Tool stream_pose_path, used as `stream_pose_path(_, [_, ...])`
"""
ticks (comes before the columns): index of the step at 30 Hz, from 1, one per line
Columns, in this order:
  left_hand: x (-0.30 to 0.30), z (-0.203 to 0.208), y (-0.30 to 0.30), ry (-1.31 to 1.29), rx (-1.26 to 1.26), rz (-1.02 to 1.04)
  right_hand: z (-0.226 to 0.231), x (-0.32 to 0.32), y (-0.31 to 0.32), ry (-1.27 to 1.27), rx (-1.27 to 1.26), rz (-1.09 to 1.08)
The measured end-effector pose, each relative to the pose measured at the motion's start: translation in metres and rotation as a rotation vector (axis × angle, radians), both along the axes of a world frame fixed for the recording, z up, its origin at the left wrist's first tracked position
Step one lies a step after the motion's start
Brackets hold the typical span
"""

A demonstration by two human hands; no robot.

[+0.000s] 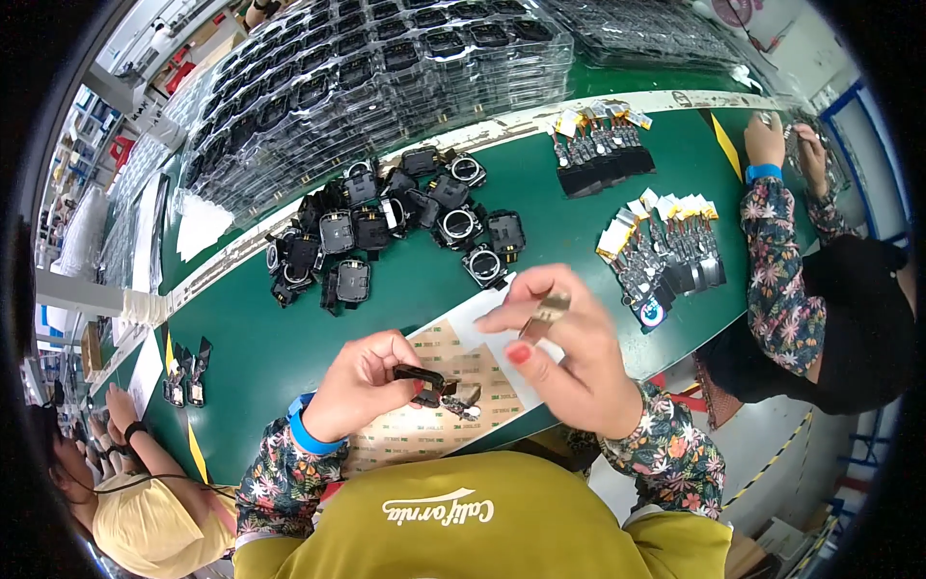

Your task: The person applies small adhesive labels or stickers to electronic components, specifically drone motors, using tweezers.

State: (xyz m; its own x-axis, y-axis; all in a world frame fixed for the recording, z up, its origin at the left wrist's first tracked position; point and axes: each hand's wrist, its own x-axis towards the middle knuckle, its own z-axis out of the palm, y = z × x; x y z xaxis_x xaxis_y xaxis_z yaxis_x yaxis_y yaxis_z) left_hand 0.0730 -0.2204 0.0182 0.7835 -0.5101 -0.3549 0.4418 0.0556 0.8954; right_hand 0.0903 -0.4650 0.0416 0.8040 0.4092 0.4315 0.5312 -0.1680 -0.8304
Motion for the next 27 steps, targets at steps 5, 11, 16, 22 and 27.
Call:
stream_pose_path(5, [-0.005,-0.009,-0.007,-0.265,0.033,-0.138,-0.022,-0.013,-0.009,0.617,0.274,-0.089])
stream_pose_path(11, [-0.007,-0.006,-0.016,-0.359,0.17,-0.212,-0.033,-0.019,-0.011,0.768,0.29,-0.158])
stream_pose_path(16, [-0.007,-0.006,-0.021,-0.577,0.291,-0.274,-0.036,-0.022,-0.007,0.753,0.229,-0.224])
stream_pose_path(22, [-0.008,-0.009,-0.031,-0.882,0.353,-0.307,-0.034,-0.02,0.0,0.734,0.213,-0.264])
stream_pose_path(27, [-0.011,-0.007,-0.035,-0.964,0.481,-0.31,-0.025,-0.013,-0.002,0.886,0.33,-0.269])
